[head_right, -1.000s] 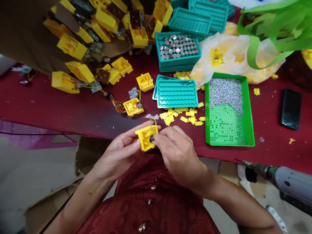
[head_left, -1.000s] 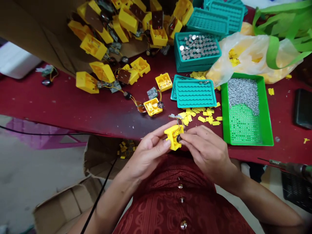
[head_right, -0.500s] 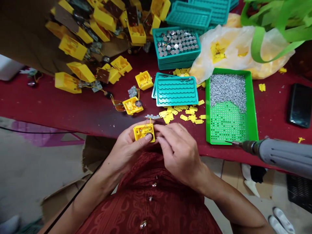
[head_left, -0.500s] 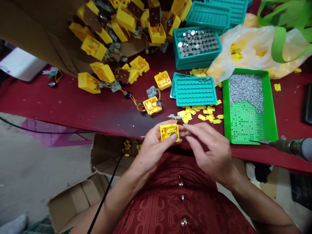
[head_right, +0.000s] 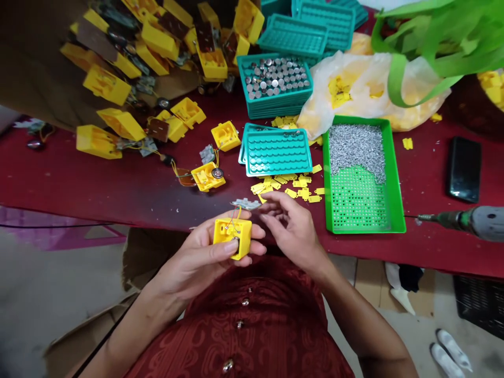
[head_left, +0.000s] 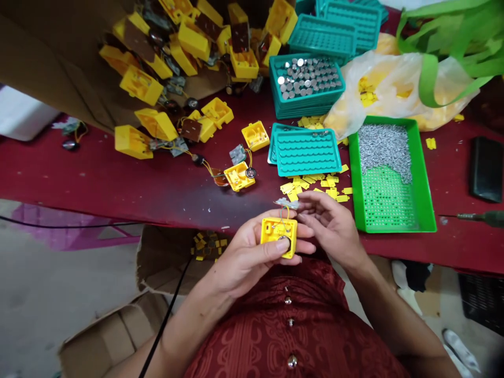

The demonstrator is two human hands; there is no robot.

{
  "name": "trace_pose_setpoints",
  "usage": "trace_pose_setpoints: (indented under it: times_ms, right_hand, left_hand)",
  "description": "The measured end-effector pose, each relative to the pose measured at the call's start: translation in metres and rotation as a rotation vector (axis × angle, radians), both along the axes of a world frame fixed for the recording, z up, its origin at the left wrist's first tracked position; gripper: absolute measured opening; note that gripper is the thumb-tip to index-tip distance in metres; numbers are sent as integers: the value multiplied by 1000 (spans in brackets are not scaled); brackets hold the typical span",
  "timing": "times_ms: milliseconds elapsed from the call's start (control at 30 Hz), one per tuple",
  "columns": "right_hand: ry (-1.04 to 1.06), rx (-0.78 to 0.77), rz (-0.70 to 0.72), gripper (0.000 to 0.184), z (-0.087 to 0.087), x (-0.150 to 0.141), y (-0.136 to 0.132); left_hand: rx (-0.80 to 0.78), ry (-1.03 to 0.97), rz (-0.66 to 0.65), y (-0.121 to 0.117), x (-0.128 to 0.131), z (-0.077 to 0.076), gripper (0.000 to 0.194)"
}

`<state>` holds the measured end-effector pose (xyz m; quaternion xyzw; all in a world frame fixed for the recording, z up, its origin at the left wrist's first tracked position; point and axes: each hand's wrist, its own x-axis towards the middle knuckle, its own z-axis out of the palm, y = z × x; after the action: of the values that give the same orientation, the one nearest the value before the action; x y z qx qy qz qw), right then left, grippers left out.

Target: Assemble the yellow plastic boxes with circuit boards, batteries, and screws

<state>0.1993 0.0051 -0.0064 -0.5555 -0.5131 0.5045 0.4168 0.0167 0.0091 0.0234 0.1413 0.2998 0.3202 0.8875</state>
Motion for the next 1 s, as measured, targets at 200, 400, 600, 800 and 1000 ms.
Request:
trace_pose_setpoints:
  times_ms: [200, 400, 600, 800, 1000]
  right_hand:
    - [568, -318, 30, 23, 8, -4, 20]
    - [445, -307, -25, 28, 30, -11, 34]
    - [95, -6, -36, 16, 58, -41, 13]
    - [-68, 128, -24, 21, 53, -51, -6]
    - [-332, 417, 74, 27, 46, -45, -13]
  left_hand:
    - [74, 24, 0, -2, -3, -2, 32]
    - [55, 147, 87, -7, -5, -9, 35]
    - [-8, 144, 246, -11, -4, -17, 24]
    - [-52, 124, 334, -15, -12, -15, 17]
    - [-48, 52, 338, -16, -22, -15, 18]
